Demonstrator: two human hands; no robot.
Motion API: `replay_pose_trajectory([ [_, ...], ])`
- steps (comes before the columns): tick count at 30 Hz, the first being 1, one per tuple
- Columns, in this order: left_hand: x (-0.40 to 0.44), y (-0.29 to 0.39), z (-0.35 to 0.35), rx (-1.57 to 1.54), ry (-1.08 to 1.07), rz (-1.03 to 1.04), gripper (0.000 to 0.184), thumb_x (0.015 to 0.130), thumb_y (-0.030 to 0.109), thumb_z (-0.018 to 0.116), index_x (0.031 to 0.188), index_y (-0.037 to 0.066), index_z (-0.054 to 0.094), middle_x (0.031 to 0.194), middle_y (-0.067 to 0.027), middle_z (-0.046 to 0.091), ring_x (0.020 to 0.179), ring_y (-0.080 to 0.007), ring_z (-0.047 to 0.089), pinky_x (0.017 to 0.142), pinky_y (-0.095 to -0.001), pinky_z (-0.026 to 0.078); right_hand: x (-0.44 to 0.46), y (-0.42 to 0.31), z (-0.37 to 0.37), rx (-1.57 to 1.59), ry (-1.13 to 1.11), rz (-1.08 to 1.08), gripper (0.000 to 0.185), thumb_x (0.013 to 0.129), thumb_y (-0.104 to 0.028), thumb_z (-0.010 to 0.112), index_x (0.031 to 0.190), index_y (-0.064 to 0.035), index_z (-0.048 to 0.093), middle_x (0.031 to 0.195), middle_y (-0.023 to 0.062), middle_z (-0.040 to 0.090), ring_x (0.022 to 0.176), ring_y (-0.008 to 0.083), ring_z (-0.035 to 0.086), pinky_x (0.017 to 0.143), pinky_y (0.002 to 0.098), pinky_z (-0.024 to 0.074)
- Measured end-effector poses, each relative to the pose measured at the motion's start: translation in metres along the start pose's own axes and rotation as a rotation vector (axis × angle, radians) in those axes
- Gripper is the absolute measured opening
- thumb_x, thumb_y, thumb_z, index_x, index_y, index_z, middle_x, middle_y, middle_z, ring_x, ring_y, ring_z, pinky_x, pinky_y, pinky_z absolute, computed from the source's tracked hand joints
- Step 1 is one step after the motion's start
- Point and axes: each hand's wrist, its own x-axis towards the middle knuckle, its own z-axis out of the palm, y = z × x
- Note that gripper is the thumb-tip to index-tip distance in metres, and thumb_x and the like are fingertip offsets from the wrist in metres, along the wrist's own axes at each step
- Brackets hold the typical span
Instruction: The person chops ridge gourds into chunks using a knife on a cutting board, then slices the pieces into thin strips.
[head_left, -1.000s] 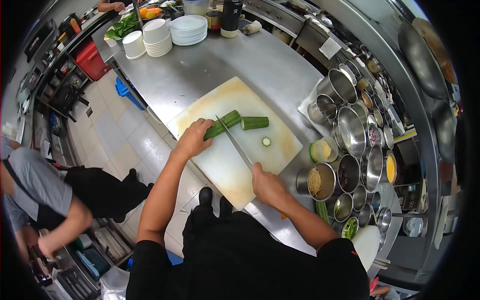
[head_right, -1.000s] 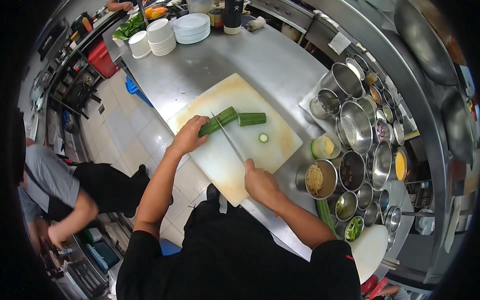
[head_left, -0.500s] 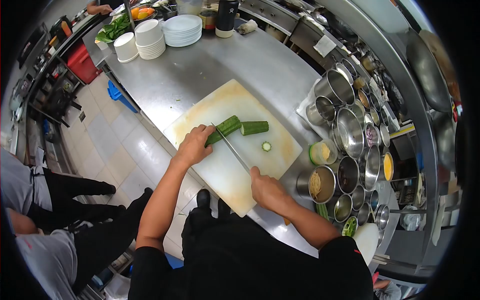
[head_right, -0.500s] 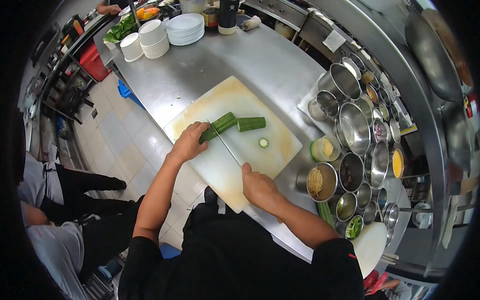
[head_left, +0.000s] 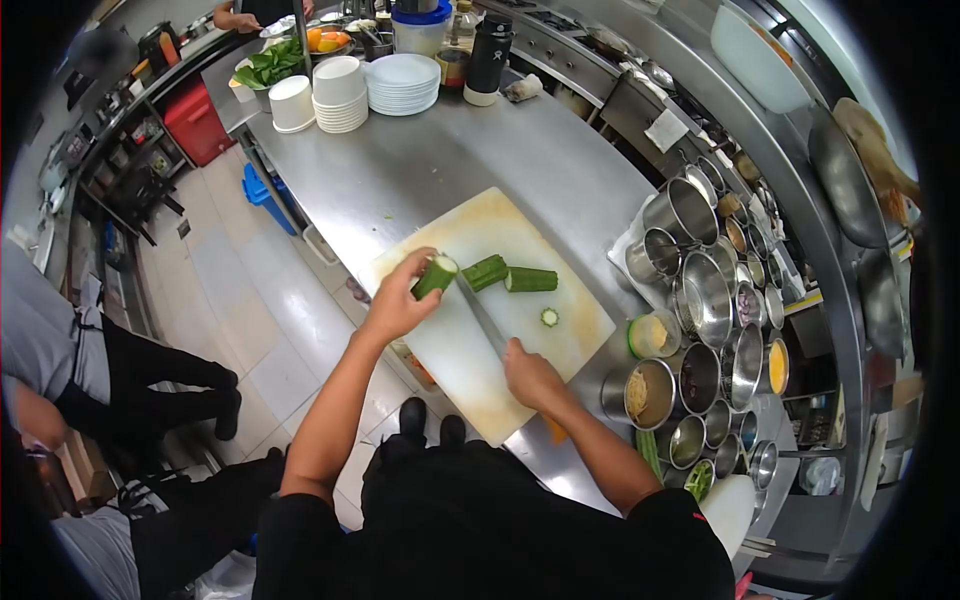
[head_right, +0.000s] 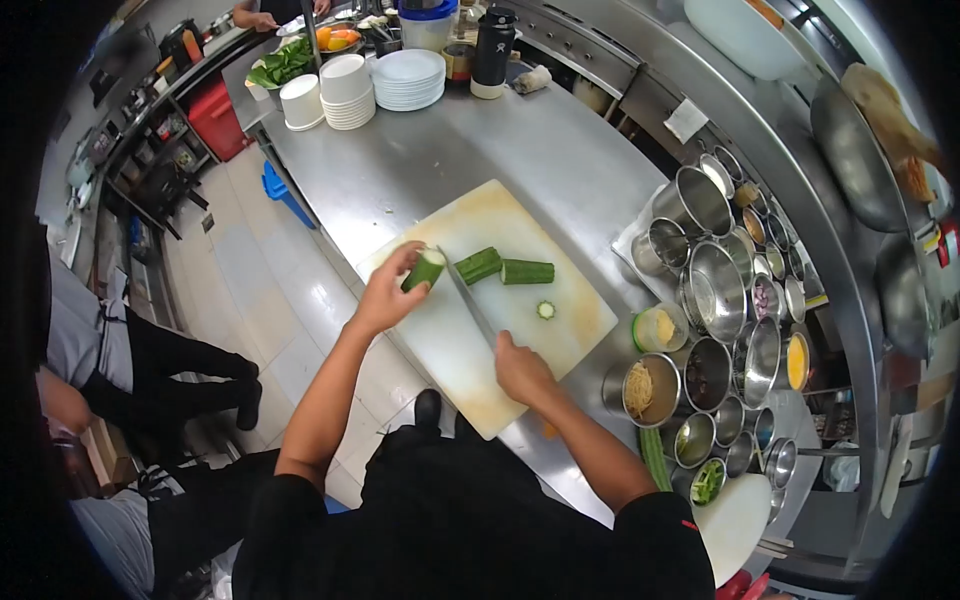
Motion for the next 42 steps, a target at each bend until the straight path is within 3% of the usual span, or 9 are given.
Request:
replay_pose_trajectory([
  [3, -0.011, 0.006, -0.012, -0.494, 0.138, -0.078, 0.069, 0.085, 0.003, 0.07, 0.147, 0.005, 0.038, 0.112, -0.0086, 0.058, 0.113, -0.0189, 0.058, 0.093, -0.0328, 0.049, -0.019, 0.019, 0.001, 0.082, 0.125, -0.035, 0.024, 0.103, -0.023, 0.042, 0.111, -0.0005, 0.042, 0.086, 0.0364, 0.064, 0.085, 0.0545, 0.062, 0.078, 0.0596, 0.0468],
  [6, -0.034, 0.002, -0.003, -0.572, 0.101, -0.101, 0.07, 0.086, 0.002, 0.069, 0.147, 0.004, 0.035, 0.115, -0.007, 0.056, 0.112, -0.0157, 0.056, 0.092, -0.0318, 0.049, -0.037, 0.029, -0.002, 0.191, 0.234, -0.072, 0.024, 0.103, -0.024, 0.045, 0.107, -0.0005, 0.041, 0.079, 0.0359, 0.062, 0.08, 0.056, 0.06, 0.074, 0.0604, 0.0454],
  [8, -0.049, -0.016, 0.001, -0.549, 0.058, -0.15, 0.059, 0.083, 0.003, 0.073, 0.137, 0.005, 0.048, 0.118, -0.0083, 0.056, 0.112, -0.019, 0.056, 0.093, -0.0319, 0.048, -0.05, 0.031, -0.006, 0.191, 0.227, -0.108, 0.024, 0.103, -0.024, 0.045, 0.106, -0.0004, 0.041, 0.079, 0.0355, 0.062, 0.08, 0.0558, 0.06, 0.074, 0.0603, 0.0452],
  [10, -0.058, -0.021, -0.001, 0.038, -0.035, 0.035, 0.043, 0.08, 0.005, 0.075, 0.121, 0.006, 0.06, 0.117, -0.0091, 0.055, 0.111, -0.0235, 0.057, 0.094, -0.033, 0.047, -0.061, 0.034, -0.002, 0.233, 0.201, -0.099, 0.024, 0.102, -0.024, 0.045, 0.107, 0.0, 0.042, 0.079, 0.0351, 0.062, 0.08, 0.0559, 0.059, 0.074, 0.0604, 0.0448],
  [11, -0.062, -0.023, -0.002, 0.055, -0.045, 0.003, 0.033, 0.077, 0.008, 0.077, 0.107, 0.006, 0.064, 0.12, -0.0105, 0.056, 0.111, -0.0285, 0.058, 0.096, -0.0359, 0.048, -0.066, 0.036, 0.0, 0.242, 0.176, -0.1, 0.025, 0.102, -0.024, 0.046, 0.108, 0.0, 0.042, 0.08, 0.0351, 0.062, 0.081, 0.0556, 0.06, 0.075, 0.0603, 0.0447],
  [15, -0.056, -0.001, -0.009, 0.264, -0.213, 0.13, 0.035, 0.077, 0.009, 0.076, 0.109, 0.005, 0.062, 0.121, -0.0138, 0.058, 0.111, -0.031, 0.059, 0.093, -0.0368, 0.049, -0.079, 0.053, 0.016, 0.266, 0.117, -0.085, 0.025, 0.102, -0.024, 0.046, 0.11, -0.0004, 0.044, 0.084, 0.0354, 0.062, 0.083, 0.0548, 0.06, 0.076, 0.0599, 0.0445],
  [21, -0.03, 0.02, 0.022, 0.349, -0.463, -0.103, 0.043, 0.077, 0.009, 0.077, 0.117, 0.006, 0.06, 0.116, -0.0167, 0.06, 0.106, -0.0324, 0.061, 0.091, -0.0363, 0.051, -0.102, 0.067, 0.025, 0.281, 0.061, 0.011, 0.026, 0.102, -0.025, 0.044, 0.113, -0.002, 0.044, 0.086, 0.0363, 0.063, 0.085, 0.0558, 0.06, 0.079, 0.0605, 0.0442],
  [23, -0.028, 0.024, 0.037, 0.397, -0.472, 0.258, 0.047, 0.077, 0.008, 0.076, 0.121, 0.006, 0.06, 0.112, -0.0168, 0.061, 0.1, -0.0334, 0.063, 0.089, -0.0384, 0.052, -0.112, 0.073, 0.025, 0.334, 0.073, 0.021, 0.026, 0.102, -0.025, 0.044, 0.113, -0.0014, 0.043, 0.086, 0.0364, 0.063, 0.085, 0.056, 0.06, 0.079, 0.0606, 0.0442],
  [42, -0.014, 0.04, 0.078, 0.32, -0.565, 0.208, 0.042, 0.077, 0.008, 0.073, 0.118, 0.005, 0.063, 0.113, -0.0151, 0.064, 0.102, -0.0338, 0.062, 0.089, -0.0397, 0.052, -0.16, 0.053, 0.001, 0.246, -0.074, 0.126, 0.025, 0.092, -0.001, 0.038, 0.116, 0.0052, 0.043, 0.089, 0.0361, 0.065, 0.089, 0.0517, 0.065, 0.082, 0.0582, 0.0494],
])
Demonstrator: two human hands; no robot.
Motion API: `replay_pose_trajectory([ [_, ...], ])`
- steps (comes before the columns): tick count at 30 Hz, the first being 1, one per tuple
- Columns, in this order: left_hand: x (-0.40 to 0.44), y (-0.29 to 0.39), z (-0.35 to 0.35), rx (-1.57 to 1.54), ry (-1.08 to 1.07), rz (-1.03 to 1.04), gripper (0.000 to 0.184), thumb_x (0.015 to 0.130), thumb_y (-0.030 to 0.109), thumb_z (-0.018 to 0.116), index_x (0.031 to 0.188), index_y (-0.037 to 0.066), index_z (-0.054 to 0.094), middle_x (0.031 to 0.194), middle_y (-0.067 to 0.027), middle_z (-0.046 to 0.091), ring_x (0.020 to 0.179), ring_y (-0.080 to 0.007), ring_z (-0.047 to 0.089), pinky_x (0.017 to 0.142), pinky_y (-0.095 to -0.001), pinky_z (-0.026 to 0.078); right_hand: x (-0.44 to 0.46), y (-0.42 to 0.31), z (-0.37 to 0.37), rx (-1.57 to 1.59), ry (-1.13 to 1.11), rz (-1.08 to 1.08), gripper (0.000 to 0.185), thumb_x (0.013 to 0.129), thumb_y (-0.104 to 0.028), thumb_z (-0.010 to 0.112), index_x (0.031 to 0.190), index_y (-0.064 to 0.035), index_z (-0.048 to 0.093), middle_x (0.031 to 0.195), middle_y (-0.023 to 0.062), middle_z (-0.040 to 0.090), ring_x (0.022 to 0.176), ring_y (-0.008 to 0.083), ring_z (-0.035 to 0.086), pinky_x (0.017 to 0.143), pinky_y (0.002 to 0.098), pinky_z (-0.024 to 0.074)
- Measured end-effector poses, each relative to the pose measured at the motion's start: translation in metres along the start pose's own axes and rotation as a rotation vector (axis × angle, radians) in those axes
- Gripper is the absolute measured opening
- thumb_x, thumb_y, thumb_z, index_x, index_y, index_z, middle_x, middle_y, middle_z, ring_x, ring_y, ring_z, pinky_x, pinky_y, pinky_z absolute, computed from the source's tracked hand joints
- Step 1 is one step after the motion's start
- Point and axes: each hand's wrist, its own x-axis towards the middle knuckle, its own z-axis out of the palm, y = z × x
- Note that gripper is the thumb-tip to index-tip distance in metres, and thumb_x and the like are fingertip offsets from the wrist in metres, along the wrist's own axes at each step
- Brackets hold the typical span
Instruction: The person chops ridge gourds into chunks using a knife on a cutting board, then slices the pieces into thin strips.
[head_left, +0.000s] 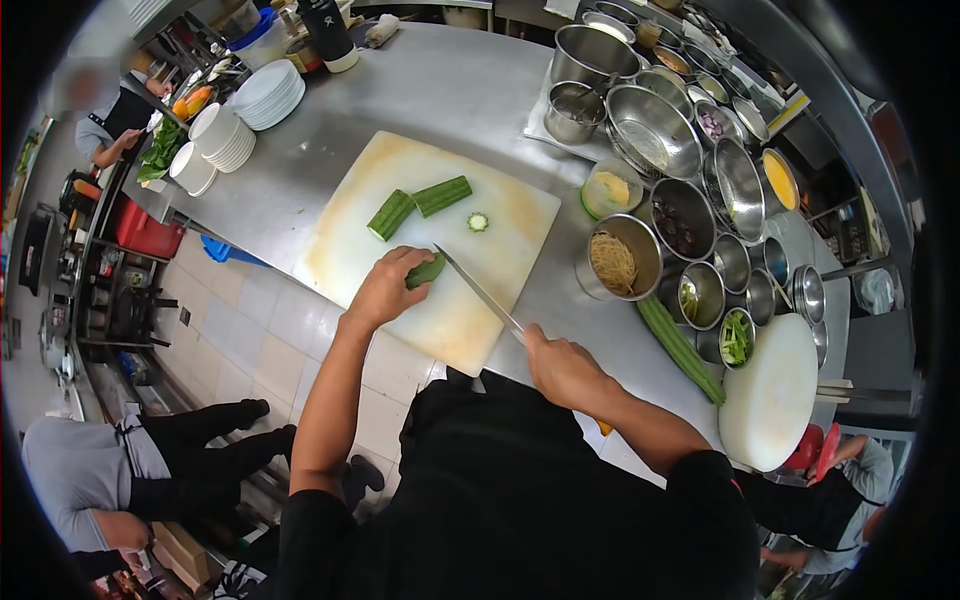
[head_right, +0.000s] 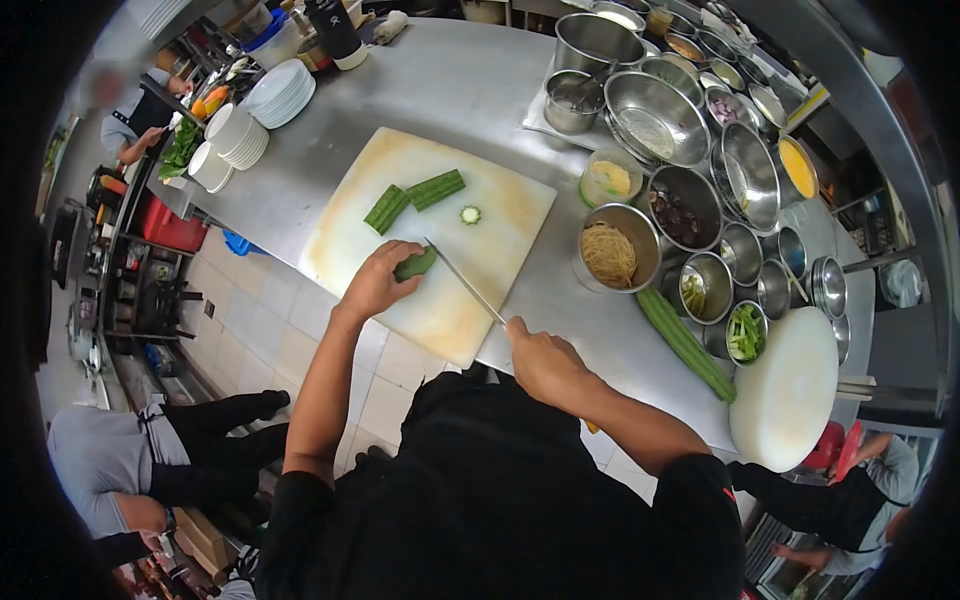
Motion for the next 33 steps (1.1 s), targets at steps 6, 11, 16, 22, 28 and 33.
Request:
replay_pose_trajectory([
  [6, 0.007, -0.004, -0.004, -0.017, -0.027, 0.025, 0.041, 0.078, 0.008, 0.072, 0.118, 0.005, 0.064, 0.11, -0.0148, 0.064, 0.097, -0.0342, 0.063, 0.086, -0.04, 0.053, 0.005, 0.004, 0.015, 0.002, 0.097, -0.048, 0.017, 0.099, -0.01, 0.038, 0.109, 0.0037, 0.043, 0.08, 0.0341, 0.064, 0.078, 0.0537, 0.063, 0.073, 0.0606, 0.0468],
  [11, 0.009, -0.005, -0.006, -0.024, -0.081, -0.008, 0.042, 0.079, 0.009, 0.073, 0.119, 0.006, 0.063, 0.109, -0.0126, 0.063, 0.097, -0.0318, 0.063, 0.086, -0.0378, 0.052, 0.001, -0.006, 0.012, 0.008, 0.06, -0.011, 0.018, 0.099, -0.009, 0.038, 0.109, 0.0044, 0.043, 0.08, 0.0335, 0.064, 0.078, 0.0529, 0.063, 0.073, 0.0599, 0.0473],
  [16, 0.01, -0.006, -0.008, -0.064, -0.071, 0.01, 0.039, 0.078, 0.008, 0.073, 0.117, 0.005, 0.064, 0.106, -0.0124, 0.062, 0.095, -0.0315, 0.063, 0.084, -0.0376, 0.052, 0.001, -0.021, -0.001, -0.016, -0.021, 0.036, 0.028, 0.087, 0.004, 0.041, 0.115, 0.0086, 0.042, 0.087, 0.0366, 0.065, 0.087, 0.0513, 0.066, 0.08, 0.0561, 0.0508],
  [22, 0.012, -0.008, -0.009, -0.098, -0.059, 0.038, 0.039, 0.077, 0.006, 0.073, 0.115, 0.003, 0.064, 0.105, -0.0133, 0.063, 0.094, -0.0326, 0.063, 0.084, -0.0383, 0.052, 0.009, -0.029, -0.003, -0.063, -0.023, 0.038, 0.022, 0.088, 0.002, 0.042, 0.11, 0.0077, 0.042, 0.087, 0.0334, 0.064, 0.086, 0.0498, 0.065, 0.076, 0.0562, 0.0497],
  [28, 0.012, -0.012, -0.009, -0.133, -0.067, 0.052, 0.04, 0.076, 0.004, 0.073, 0.115, 0.001, 0.065, 0.104, -0.0146, 0.063, 0.094, -0.0339, 0.063, 0.084, -0.0383, 0.052, 0.033, -0.032, 0.008, -0.091, 0.015, -0.009, 0.025, 0.085, 0.003, 0.044, 0.11, 0.0087, 0.045, 0.09, 0.0346, 0.066, 0.088, 0.0487, 0.067, 0.077, 0.0544, 0.0527],
  [33, 0.005, -0.017, -0.009, -0.177, -0.035, 0.03, 0.04, 0.076, 0.005, 0.074, 0.115, 0.002, 0.066, 0.108, -0.0154, 0.064, 0.095, -0.0334, 0.063, 0.086, -0.0381, 0.052, 0.053, -0.018, 0.046, -0.082, 0.132, -0.007, 0.025, 0.088, -0.001, 0.046, 0.112, 0.0075, 0.043, 0.088, 0.0337, 0.067, 0.086, 0.0494, 0.067, 0.078, 0.0559, 0.0519],
])
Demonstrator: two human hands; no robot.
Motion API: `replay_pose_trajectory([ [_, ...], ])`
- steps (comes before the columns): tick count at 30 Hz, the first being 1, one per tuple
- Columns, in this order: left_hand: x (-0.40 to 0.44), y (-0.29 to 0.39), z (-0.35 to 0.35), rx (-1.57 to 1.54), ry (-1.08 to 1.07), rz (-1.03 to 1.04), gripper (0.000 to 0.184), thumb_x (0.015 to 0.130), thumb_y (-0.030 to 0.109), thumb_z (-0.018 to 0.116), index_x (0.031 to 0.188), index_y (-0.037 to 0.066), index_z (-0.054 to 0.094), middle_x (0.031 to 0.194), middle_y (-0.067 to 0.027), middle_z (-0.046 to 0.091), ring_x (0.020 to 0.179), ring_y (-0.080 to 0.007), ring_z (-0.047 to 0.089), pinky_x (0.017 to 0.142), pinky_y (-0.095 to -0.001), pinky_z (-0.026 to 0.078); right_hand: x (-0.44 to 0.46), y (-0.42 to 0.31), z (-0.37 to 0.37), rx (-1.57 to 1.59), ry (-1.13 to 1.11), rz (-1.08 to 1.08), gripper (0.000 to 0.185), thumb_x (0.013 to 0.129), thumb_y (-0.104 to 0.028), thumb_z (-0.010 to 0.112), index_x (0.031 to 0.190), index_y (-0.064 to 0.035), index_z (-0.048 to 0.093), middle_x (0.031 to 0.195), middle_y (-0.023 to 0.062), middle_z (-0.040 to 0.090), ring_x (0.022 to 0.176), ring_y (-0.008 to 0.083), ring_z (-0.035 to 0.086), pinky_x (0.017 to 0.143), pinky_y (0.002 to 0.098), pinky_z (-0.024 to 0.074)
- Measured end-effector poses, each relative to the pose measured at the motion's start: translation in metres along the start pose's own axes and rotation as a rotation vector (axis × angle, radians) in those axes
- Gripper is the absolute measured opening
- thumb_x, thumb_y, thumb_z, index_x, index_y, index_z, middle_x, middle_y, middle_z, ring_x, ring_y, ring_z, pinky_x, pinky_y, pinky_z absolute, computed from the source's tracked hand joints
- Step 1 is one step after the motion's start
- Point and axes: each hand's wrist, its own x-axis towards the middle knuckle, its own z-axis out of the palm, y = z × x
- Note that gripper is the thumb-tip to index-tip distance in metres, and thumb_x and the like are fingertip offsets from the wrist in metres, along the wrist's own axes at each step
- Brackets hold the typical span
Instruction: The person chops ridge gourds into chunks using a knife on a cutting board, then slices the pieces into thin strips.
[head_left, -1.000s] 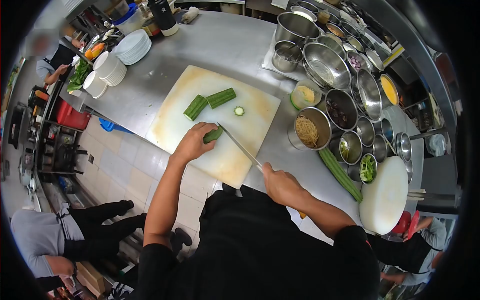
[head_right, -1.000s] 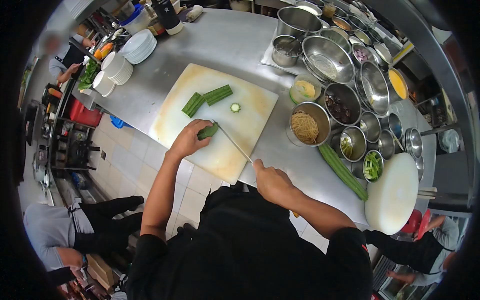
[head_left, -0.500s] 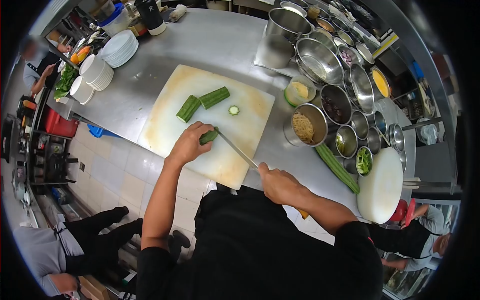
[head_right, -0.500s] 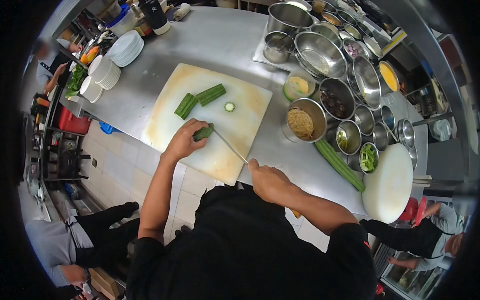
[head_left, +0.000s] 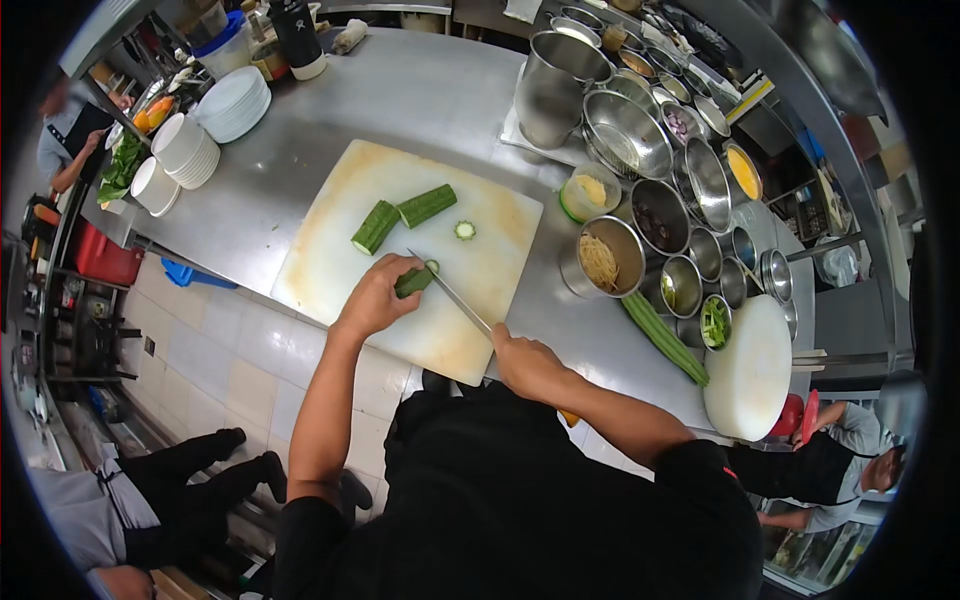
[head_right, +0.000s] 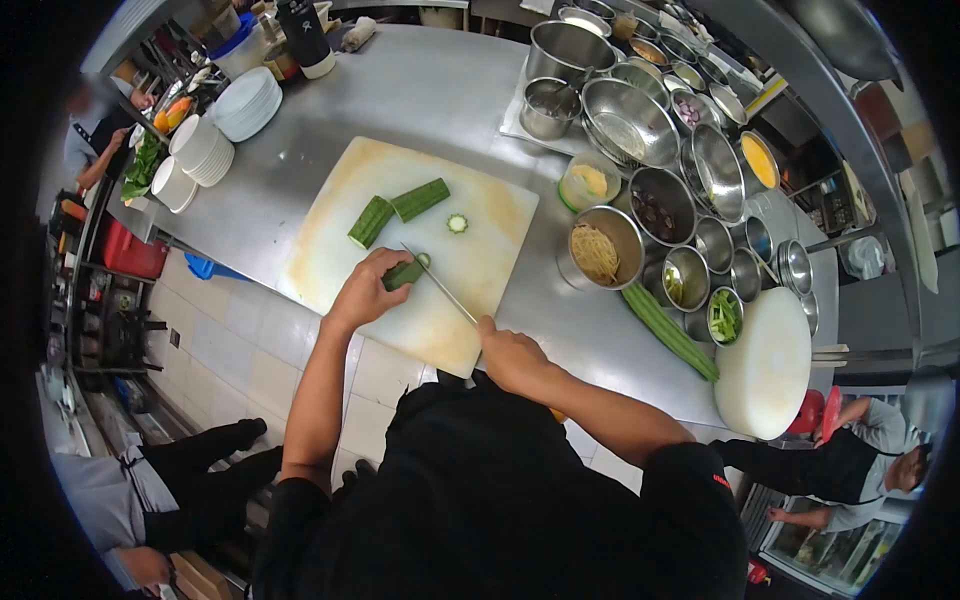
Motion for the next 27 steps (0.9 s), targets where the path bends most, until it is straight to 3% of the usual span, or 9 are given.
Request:
replay_pose_trajectory([
  [7, 0.057, -0.011, -0.061, -0.122, 0.319, 0.077, 0.04, 0.08, 0.006, 0.076, 0.118, 0.001, 0.064, 0.111, -0.0118, 0.068, 0.099, -0.0205, 0.064, 0.087, -0.0304, 0.05, -0.025, 0.018, -0.01, 0.278, 0.156, 0.166, 0.03, 0.103, -0.026, 0.043, 0.111, 0.0029, 0.041, 0.079, 0.0347, 0.063, 0.079, 0.0553, 0.062, 0.073, 0.0592, 0.0475],
  [13, 0.146, -0.102, -0.062, 0.05, 0.196, 0.201, 0.045, 0.081, 0.005, 0.075, 0.123, 0.0, 0.061, 0.116, -0.014, 0.066, 0.103, -0.0245, 0.065, 0.091, -0.0347, 0.052, -0.051, 0.025, 0.007, 0.432, 0.371, 0.191, 0.025, 0.103, -0.028, 0.046, 0.106, -0.0025, 0.042, 0.077, 0.0286, 0.064, 0.076, 0.051, 0.063, 0.068, 0.0565, 0.0468],
  [15, 0.161, -0.143, -0.061, -0.056, 0.065, 0.059, 0.048, 0.082, 0.009, 0.077, 0.127, 0.001, 0.06, 0.122, -0.013, 0.065, 0.112, -0.0246, 0.064, 0.095, -0.0357, 0.052, -0.066, 0.023, 0.017, 0.559, 0.361, 0.194, 0.027, 0.104, -0.028, 0.044, 0.107, -0.002, 0.039, 0.073, 0.0337, 0.061, 0.075, 0.0541, 0.06, 0.068, 0.0608, 0.0444],
  [17, 0.16, -0.118, -0.071, 0.108, 0.003, -0.034, 0.053, 0.084, 0.014, 0.078, 0.132, 0.002, 0.059, 0.128, -0.0156, 0.064, 0.115, -0.0294, 0.063, 0.098, -0.0378, 0.05, -0.079, 0.03, 0.034, 0.698, 0.451, 0.185, 0.028, 0.105, -0.029, 0.044, 0.106, -0.002, 0.038, 0.07, 0.0328, 0.06, 0.074, 0.0544, 0.059, 0.065, 0.0596, 0.0439],
  [18, 0.16, -0.117, -0.079, 0.462, 0.048, 0.32, 0.053, 0.084, 0.015, 0.078, 0.132, 0.003, 0.06, 0.128, -0.0183, 0.063, 0.119, -0.0354, 0.06, 0.103, -0.0402, 0.046, -0.087, 0.031, 0.037, 0.731, 0.495, 0.198, 0.029, 0.106, -0.031, 0.042, 0.104, -0.0023, 0.038, 0.066, 0.0272, 0.059, 0.066, 0.0495, 0.061, 0.061, 0.0545, 0.0454],
  [20, 0.153, -0.088, -0.079, 0.497, 0.23, 0.215, 0.051, 0.087, 0.015, 0.075, 0.133, 0.003, 0.059, 0.13, -0.0202, 0.06, 0.124, -0.0387, 0.055, 0.106, -0.0422, 0.042, -0.106, 0.034, 0.038, 0.789, 0.595, 0.237, 0.03, 0.106, -0.032, 0.041, 0.104, -0.0022, 0.038, 0.064, 0.0236, 0.059, 0.062, 0.0455, 0.06, 0.06, 0.0514, 0.0459],
  [22, 0.146, -0.021, -0.067, 0.399, 0.197, 0.232, 0.049, 0.088, 0.013, 0.073, 0.133, 0.003, 0.059, 0.132, -0.0201, 0.06, 0.124, -0.0379, 0.054, 0.106, -0.043, 0.042, -0.116, 0.041, 0.047, 0.835, 0.831, 0.193, 0.031, 0.107, -0.033, 0.039, 0.103, -0.002, 0.038, 0.064, 0.0144, 0.06, 0.054, 0.0292, 0.059, 0.057, 0.0413, 0.0476],
  [23, 0.139, 0.008, -0.054, 0.311, 0.174, 0.224, 0.047, 0.089, 0.012, 0.072, 0.133, 0.003, 0.059, 0.133, -0.0199, 0.059, 0.125, -0.0371, 0.053, 0.106, -0.0437, 0.042, -0.122, 0.044, 0.046, 0.839, 0.849, 0.206, 0.031, 0.107, -0.033, 0.039, 0.103, -0.002, 0.038, 0.064, 0.0144, 0.06, 0.054, 0.0292, 0.059, 0.057, 0.0413, 0.0476],
  [27, 0.109, 0.078, 0.051, 0.263, -0.099, 0.67, 0.049, 0.087, 0.007, 0.072, 0.133, 0.003, 0.058, 0.131, -0.0177, 0.06, 0.124, -0.0358, 0.054, 0.105, -0.0433, 0.043, -0.158, 0.083, 0.052, 1.005, 1.105, 0.274, 0.031, 0.107, -0.033, 0.04, 0.105, -0.0017, 0.039, 0.069, 0.0086, 0.062, 0.053, 0.0122, 0.056, 0.049, 0.0301, 0.046],
])
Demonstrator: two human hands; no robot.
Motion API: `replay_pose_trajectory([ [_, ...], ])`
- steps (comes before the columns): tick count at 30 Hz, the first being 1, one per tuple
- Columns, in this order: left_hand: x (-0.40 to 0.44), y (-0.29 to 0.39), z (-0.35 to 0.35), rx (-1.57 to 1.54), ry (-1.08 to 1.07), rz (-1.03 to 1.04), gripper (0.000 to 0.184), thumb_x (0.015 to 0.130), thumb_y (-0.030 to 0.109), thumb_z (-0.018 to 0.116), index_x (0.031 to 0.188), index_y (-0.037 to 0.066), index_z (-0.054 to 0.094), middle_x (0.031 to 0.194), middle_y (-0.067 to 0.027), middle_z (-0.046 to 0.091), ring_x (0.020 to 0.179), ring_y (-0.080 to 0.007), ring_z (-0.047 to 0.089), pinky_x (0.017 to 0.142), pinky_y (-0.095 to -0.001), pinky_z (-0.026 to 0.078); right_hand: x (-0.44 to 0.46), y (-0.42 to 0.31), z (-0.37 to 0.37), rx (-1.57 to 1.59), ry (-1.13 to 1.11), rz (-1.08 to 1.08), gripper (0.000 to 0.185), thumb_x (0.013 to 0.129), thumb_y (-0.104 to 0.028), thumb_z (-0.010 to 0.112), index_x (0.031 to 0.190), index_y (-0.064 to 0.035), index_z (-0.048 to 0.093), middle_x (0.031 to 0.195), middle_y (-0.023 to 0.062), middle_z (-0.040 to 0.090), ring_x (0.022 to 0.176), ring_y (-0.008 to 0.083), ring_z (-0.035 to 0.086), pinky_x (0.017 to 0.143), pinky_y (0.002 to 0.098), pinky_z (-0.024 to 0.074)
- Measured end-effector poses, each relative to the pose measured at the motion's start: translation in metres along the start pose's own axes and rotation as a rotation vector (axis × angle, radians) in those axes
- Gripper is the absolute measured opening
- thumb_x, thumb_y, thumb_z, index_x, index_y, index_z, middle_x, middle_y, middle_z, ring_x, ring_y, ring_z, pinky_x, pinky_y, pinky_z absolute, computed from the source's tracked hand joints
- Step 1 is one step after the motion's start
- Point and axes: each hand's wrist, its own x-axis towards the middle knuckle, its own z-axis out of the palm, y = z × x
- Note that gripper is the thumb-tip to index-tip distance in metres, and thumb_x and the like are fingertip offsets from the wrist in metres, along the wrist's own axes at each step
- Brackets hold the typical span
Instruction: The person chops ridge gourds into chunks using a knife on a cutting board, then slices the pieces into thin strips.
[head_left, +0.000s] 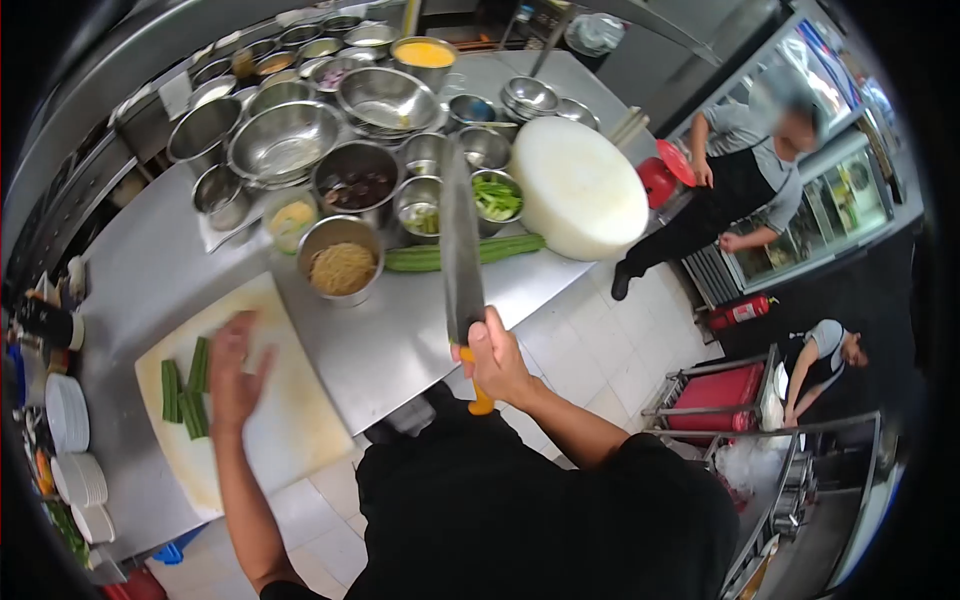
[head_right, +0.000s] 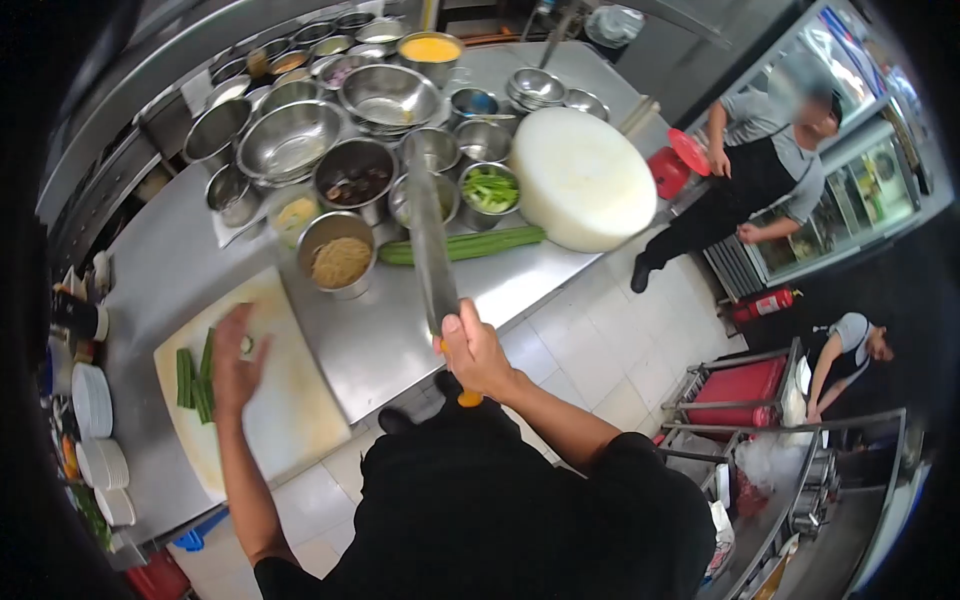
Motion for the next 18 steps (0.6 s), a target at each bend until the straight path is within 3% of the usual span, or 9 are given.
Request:
replay_pose_trajectory([
  [2, 0.024, 0.056, 0.051, -0.23, -0.146, 0.103, 0.052, 0.085, 0.008, 0.073, 0.134, 0.004, 0.058, 0.13, -0.0164, 0.06, 0.122, -0.0365, 0.055, 0.105, -0.0434, 0.043, 0.005, 0.011, -0.027, 0.118, 0.178, -0.042, 0.036, 0.108, -0.039, 0.036, 0.109, -0.0026, 0.041, 0.078, 0.0074, 0.06, 0.055, 0.0088, 0.052, 0.049, 0.0242, 0.0462],
  [4, 0.048, 0.096, 0.107, -0.264, -0.168, 0.246, 0.054, 0.084, 0.012, 0.074, 0.135, 0.005, 0.057, 0.131, -0.0159, 0.059, 0.121, -0.0366, 0.054, 0.105, -0.0445, 0.042, 0.009, 0.021, -0.058, 0.134, 0.261, -0.079, 0.036, 0.108, -0.037, 0.037, 0.113, -0.002, 0.042, 0.077, 0.0069, 0.059, 0.055, 0.0084, 0.051, 0.048, 0.0221, 0.0457],
  [8, 0.105, 0.17, 0.19, -0.248, -0.27, 0.258, 0.062, 0.083, 0.014, 0.073, 0.141, 0.005, 0.05, 0.131, -0.0149, 0.057, 0.125, -0.034, 0.05, 0.105, -0.0456, 0.039, 0.003, 0.027, -0.118, 0.102, 0.387, -0.094, 0.033, 0.109, -0.033, 0.037, 0.114, -0.0016, 0.045, 0.075, 0.0058, 0.058, 0.055, 0.008, 0.052, 0.047, 0.0219, 0.045],
  [13, 0.149, 0.197, 0.269, 0.009, -0.235, 0.265, 0.068, 0.083, 0.018, 0.073, 0.144, 0.004, 0.045, 0.132, -0.0172, 0.053, 0.124, -0.0362, 0.047, 0.105, -0.0473, 0.037, -0.017, 0.049, -0.171, 0.116, 0.436, -0.021, 0.034, 0.109, -0.032, 0.037, 0.116, -0.0003, 0.046, 0.076, 0.0065, 0.059, 0.054, 0.0087, 0.052, 0.048, 0.0223, 0.0452],
  [15, 0.156, 0.201, 0.281, 0.138, -0.373, 0.098, 0.071, 0.08, 0.021, 0.076, 0.141, 0.001, 0.046, 0.13, -0.018, 0.052, 0.118, -0.0342, 0.049, 0.099, -0.0464, 0.039, -0.024, 0.061, -0.188, 0.084, 0.439, 0.02, 0.035, 0.109, -0.033, 0.037, 0.115, 0.0006, 0.046, 0.074, 0.0069, 0.059, 0.053, 0.009, 0.053, 0.048, 0.0228, 0.0454],
  [18, 0.157, 0.208, 0.273, 0.198, -0.449, 0.148, 0.069, 0.076, 0.023, 0.079, 0.134, 0.001, 0.051, 0.123, -0.0175, 0.055, 0.115, -0.0325, 0.05, 0.095, -0.0448, 0.039, -0.025, 0.08, -0.204, 0.128, 0.445, 0.021, 0.035, 0.109, -0.032, 0.036, 0.114, 0.0007, 0.046, 0.072, 0.0067, 0.058, 0.051, 0.0089, 0.052, 0.047, 0.0233, 0.046],
])
